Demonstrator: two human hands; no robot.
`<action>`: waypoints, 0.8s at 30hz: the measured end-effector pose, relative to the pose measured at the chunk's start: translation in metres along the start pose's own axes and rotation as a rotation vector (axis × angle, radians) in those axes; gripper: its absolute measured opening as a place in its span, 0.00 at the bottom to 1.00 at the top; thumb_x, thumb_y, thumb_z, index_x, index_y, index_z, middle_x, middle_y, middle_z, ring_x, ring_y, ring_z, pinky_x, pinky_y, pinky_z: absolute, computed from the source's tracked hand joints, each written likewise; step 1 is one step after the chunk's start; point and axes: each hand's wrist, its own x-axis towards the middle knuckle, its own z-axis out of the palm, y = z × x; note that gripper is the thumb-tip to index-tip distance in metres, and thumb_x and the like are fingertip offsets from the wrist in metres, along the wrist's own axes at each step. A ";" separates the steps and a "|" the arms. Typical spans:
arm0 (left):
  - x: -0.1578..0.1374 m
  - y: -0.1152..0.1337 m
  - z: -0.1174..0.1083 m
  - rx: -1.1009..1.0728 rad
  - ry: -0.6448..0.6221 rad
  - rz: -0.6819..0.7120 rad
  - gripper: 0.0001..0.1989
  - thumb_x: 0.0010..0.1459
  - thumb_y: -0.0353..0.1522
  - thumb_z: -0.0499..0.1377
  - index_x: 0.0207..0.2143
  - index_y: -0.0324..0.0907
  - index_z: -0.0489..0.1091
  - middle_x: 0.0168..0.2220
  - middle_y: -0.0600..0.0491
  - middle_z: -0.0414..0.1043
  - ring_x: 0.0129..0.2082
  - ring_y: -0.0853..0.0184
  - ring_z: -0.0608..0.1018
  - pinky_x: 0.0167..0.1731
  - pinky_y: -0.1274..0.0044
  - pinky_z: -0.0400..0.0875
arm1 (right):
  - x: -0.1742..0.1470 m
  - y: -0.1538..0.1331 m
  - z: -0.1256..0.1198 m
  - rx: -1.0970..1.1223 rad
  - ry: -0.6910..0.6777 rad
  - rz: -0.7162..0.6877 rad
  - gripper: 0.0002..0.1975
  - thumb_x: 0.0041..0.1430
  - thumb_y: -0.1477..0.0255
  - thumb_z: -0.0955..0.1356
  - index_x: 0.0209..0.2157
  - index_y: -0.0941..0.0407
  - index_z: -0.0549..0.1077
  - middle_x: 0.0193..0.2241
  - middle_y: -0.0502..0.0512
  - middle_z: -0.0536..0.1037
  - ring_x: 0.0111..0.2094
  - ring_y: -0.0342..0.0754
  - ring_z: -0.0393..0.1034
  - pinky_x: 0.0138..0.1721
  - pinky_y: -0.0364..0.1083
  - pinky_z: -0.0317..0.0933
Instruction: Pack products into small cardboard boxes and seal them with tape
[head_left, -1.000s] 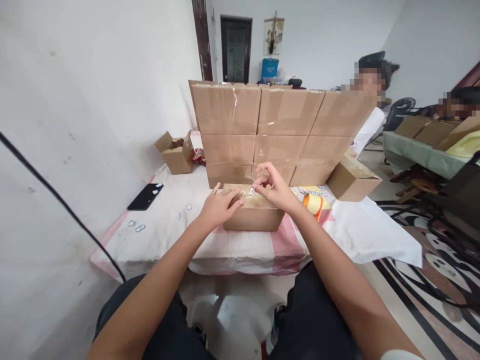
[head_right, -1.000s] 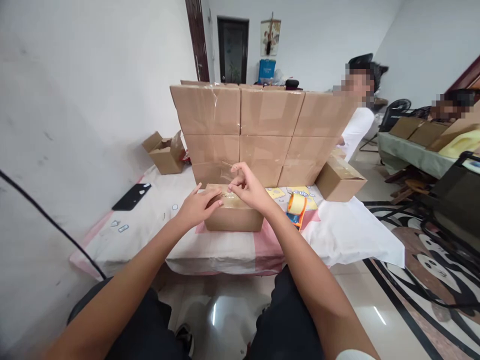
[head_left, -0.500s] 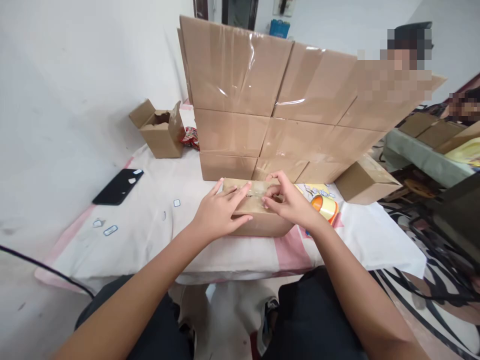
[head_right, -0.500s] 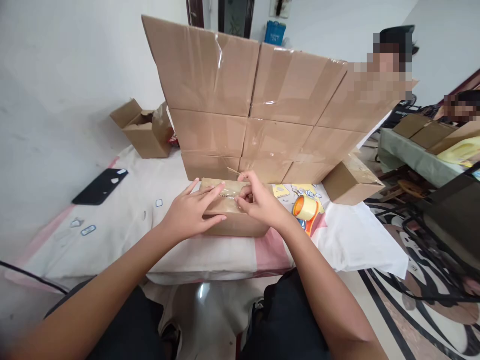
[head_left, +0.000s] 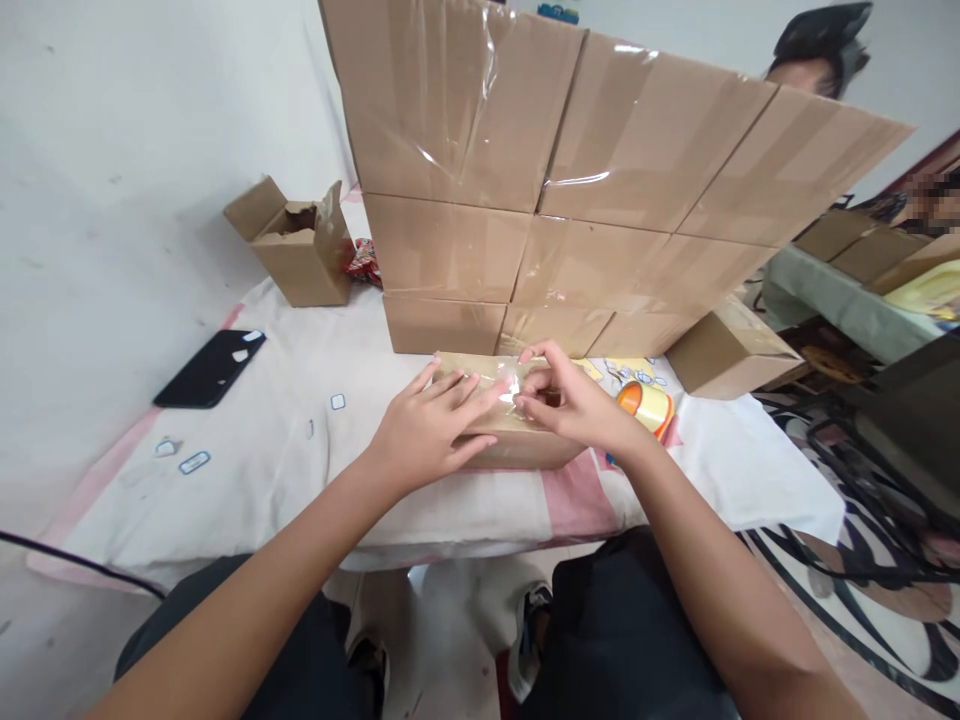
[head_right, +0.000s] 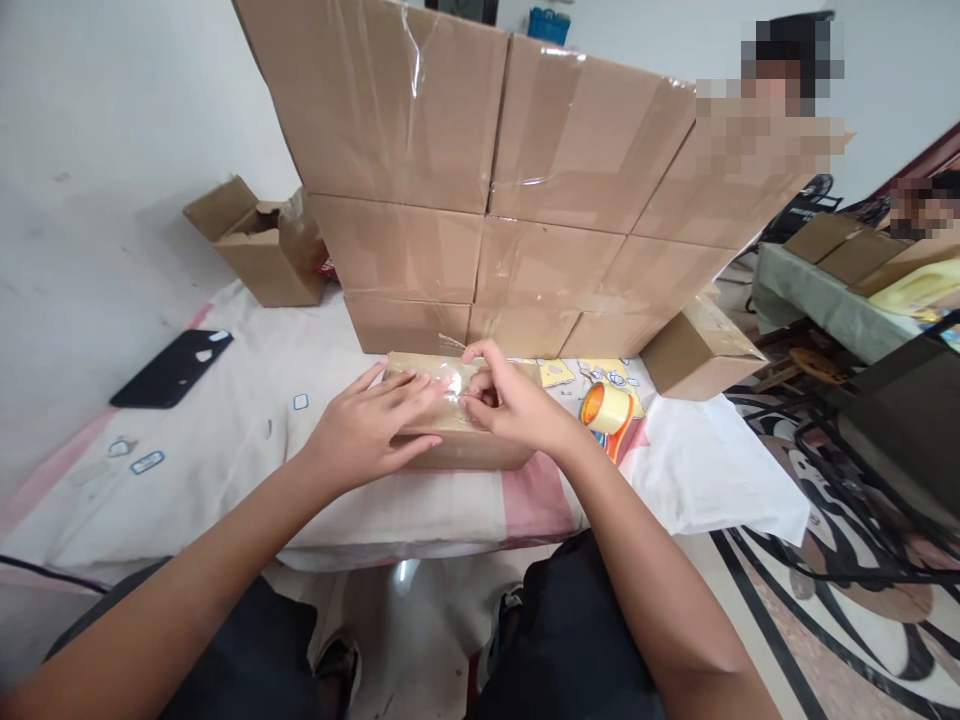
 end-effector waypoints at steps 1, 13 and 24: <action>0.000 -0.001 0.000 0.032 -0.008 0.055 0.28 0.67 0.43 0.56 0.67 0.52 0.59 0.57 0.45 0.74 0.57 0.53 0.76 0.64 0.53 0.61 | 0.000 0.000 0.000 -0.018 -0.007 -0.005 0.18 0.62 0.74 0.65 0.50 0.49 0.55 0.26 0.43 0.69 0.26 0.43 0.65 0.29 0.42 0.57; -0.001 0.005 0.000 0.092 -0.018 0.137 0.18 0.68 0.36 0.55 0.58 0.53 0.72 0.58 0.41 0.72 0.60 0.47 0.74 0.59 0.46 0.63 | 0.000 -0.010 0.000 -0.345 0.060 0.005 0.14 0.63 0.71 0.66 0.49 0.51 0.62 0.18 0.40 0.66 0.21 0.43 0.59 0.27 0.43 0.51; -0.002 0.005 -0.002 0.062 -0.086 0.149 0.20 0.68 0.33 0.54 0.61 0.53 0.69 0.63 0.41 0.68 0.62 0.48 0.71 0.61 0.48 0.61 | 0.024 0.018 -0.016 -0.462 0.341 0.110 0.11 0.61 0.65 0.68 0.26 0.55 0.72 0.32 0.55 0.73 0.33 0.49 0.68 0.38 0.48 0.59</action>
